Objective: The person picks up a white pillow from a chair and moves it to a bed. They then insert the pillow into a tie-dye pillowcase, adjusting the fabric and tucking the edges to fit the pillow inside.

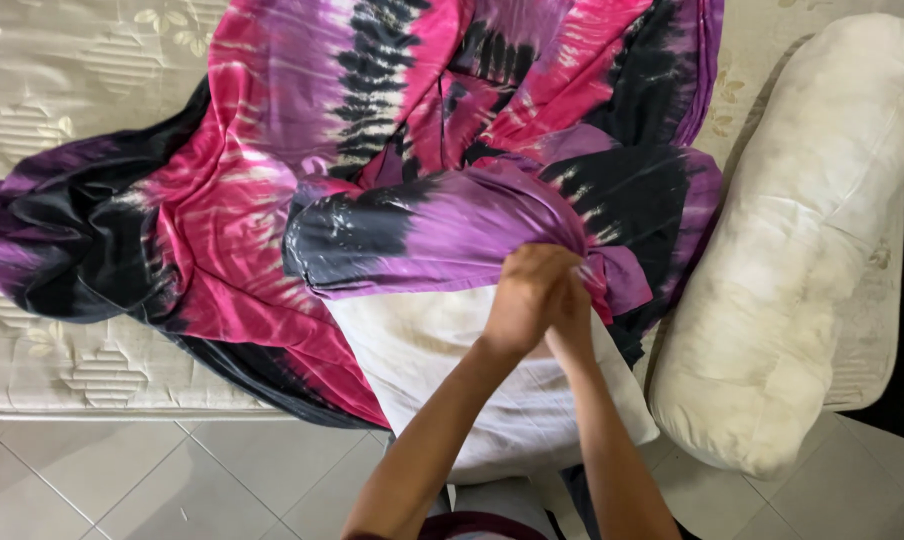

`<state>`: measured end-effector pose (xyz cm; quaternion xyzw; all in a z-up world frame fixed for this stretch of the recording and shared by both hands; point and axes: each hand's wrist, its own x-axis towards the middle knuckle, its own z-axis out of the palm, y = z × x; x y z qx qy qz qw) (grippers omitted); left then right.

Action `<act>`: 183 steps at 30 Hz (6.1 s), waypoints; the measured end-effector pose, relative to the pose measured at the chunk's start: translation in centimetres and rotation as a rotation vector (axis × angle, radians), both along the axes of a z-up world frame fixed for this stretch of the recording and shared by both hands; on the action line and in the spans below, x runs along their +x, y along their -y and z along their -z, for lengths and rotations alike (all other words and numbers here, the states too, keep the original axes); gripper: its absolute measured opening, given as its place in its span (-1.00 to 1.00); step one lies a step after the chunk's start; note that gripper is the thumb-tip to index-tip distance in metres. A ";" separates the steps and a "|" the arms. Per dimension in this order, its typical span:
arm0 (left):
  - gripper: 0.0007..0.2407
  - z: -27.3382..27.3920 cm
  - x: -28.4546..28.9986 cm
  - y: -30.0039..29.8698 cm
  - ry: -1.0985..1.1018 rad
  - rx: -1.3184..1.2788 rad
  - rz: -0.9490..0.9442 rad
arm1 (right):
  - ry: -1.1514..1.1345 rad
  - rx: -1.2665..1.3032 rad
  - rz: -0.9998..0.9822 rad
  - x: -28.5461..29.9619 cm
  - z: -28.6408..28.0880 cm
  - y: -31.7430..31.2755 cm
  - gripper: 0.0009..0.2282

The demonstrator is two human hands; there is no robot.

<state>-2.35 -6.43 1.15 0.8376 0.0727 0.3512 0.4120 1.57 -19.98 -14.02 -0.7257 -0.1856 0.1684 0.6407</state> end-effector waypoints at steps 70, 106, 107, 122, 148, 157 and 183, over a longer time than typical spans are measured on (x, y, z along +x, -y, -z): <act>-0.90 5.3 -1.7 -4.0 -0.179 0.362 -0.776 | 0.148 -0.012 -0.271 1.7 -9.0 2.9 -0.83; -0.37 19.7 -13.0 -13.3 -0.545 -0.670 -0.202 | 0.454 -0.665 -0.343 -6.9 -1.9 -7.1 -0.89; -0.43 20.6 -13.5 -13.9 -0.442 -0.603 -0.356 | 0.311 -0.540 -0.274 -6.7 -4.3 -6.4 -0.88; -0.58 21.9 -4.8 -6.7 -0.068 -0.962 -0.346 | -0.012 -0.274 0.097 -3.0 -11.1 6.6 -0.80; -0.84 10.4 -6.9 0.1 -0.232 -0.318 -0.219 | -0.143 -0.174 0.638 -1.8 -15.5 0.7 -0.55; -0.91 6.8 -3.7 0.0 -0.123 -0.352 -0.374 | -0.331 -0.208 0.769 -3.6 -8.4 0.9 -0.07; -0.79 11.1 -6.7 -4.1 -0.244 -0.202 -0.478 | 0.660 -0.580 -0.583 4.5 -9.0 0.1 -0.83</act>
